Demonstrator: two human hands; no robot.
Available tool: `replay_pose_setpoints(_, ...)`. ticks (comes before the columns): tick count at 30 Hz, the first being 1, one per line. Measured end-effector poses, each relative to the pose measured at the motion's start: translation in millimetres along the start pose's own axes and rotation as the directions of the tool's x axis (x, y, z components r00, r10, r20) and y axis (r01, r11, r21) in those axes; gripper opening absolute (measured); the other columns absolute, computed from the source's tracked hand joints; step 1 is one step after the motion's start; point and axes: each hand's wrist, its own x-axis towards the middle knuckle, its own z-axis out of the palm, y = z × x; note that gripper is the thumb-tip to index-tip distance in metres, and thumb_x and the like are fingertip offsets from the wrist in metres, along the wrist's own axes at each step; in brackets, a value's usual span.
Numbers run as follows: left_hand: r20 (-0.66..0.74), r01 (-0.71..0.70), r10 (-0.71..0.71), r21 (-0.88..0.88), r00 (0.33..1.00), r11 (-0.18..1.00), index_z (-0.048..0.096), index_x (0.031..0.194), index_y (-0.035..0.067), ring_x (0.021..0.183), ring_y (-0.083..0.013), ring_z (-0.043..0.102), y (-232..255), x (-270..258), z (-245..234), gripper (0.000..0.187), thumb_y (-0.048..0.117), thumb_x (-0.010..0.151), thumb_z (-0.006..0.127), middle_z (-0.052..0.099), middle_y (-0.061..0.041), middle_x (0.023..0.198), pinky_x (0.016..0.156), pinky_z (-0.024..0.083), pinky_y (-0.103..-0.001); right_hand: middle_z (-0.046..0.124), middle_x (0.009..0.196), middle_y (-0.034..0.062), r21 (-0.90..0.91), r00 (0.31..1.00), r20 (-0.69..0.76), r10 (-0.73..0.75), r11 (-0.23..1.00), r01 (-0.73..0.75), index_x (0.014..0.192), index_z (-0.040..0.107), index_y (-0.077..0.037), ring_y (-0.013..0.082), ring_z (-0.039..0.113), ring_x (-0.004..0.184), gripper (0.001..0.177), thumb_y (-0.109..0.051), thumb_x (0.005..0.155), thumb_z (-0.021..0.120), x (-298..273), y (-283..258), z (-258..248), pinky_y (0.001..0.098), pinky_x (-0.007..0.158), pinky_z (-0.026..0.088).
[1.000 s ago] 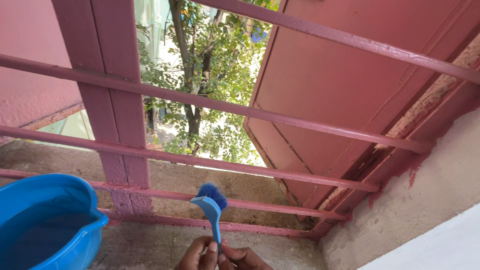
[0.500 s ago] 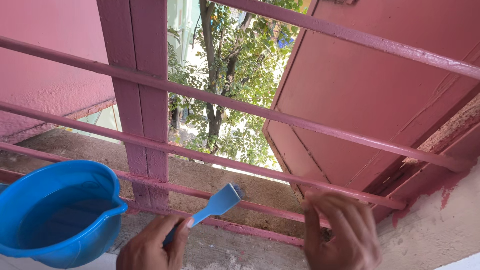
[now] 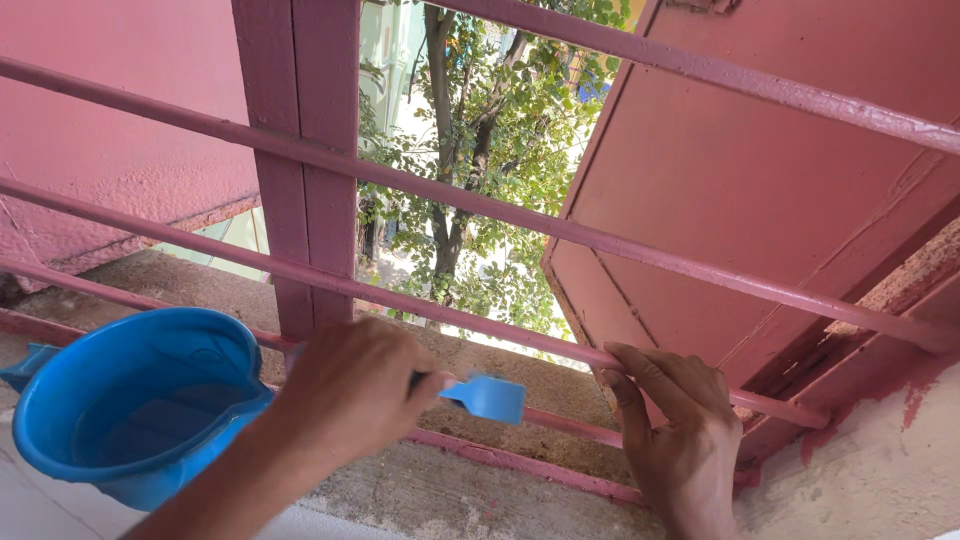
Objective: The person scrubs a pink metal railing and adjacent wall with a blue brush, repeatedly dipping the brush into a blue bucket of water. The person works along the horizontal bars and vertical sections of the railing, focusing on the junction with the wall.
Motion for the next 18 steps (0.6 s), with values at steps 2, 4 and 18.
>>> replay_pose_setpoints(2,-0.028,-0.067,0.068,0.032,0.997,0.997,0.080,0.078,0.008,0.065,-0.0298,0.070,4,-1,14,0.035,0.039,0.091,0.073,0.068,-0.013,0.064,0.067,0.055,-0.048,0.076,0.095,0.0049,0.006,1.000,-0.008,-0.003,1.000,0.003,0.108,0.080,-0.011,0.0226,0.067,0.085,0.024,-0.021,0.086,0.079,-2,0,0,0.0389,0.080,0.052)
replay_pose_setpoints(4,-0.074,-0.119,0.116,-0.033,0.990,0.992,0.082,0.082,0.013,0.062,-0.0294,0.071,-13,-7,9,0.025,0.036,0.088,0.072,0.070,-0.012,0.067,0.065,0.055,-0.049,0.076,0.096,0.0050,0.015,1.000,-0.011,-0.009,1.000,0.009,0.108,0.080,-0.011,0.0219,0.068,0.086,0.024,-0.022,0.086,0.079,-2,-1,1,0.0385,0.080,0.052)
replay_pose_setpoints(18,-0.091,-0.043,0.041,-0.028,0.995,0.999,0.083,0.086,0.015,0.063,-0.0255,0.072,-36,-16,8,0.025,0.038,0.088,0.072,0.072,-0.007,0.071,0.064,0.057,-0.045,0.077,0.099,0.0045,0.024,0.999,-0.017,0.042,0.999,-0.042,0.109,0.080,-0.012,0.0213,0.069,0.087,0.024,-0.019,0.086,0.080,0,-5,2,0.0369,0.081,0.053)
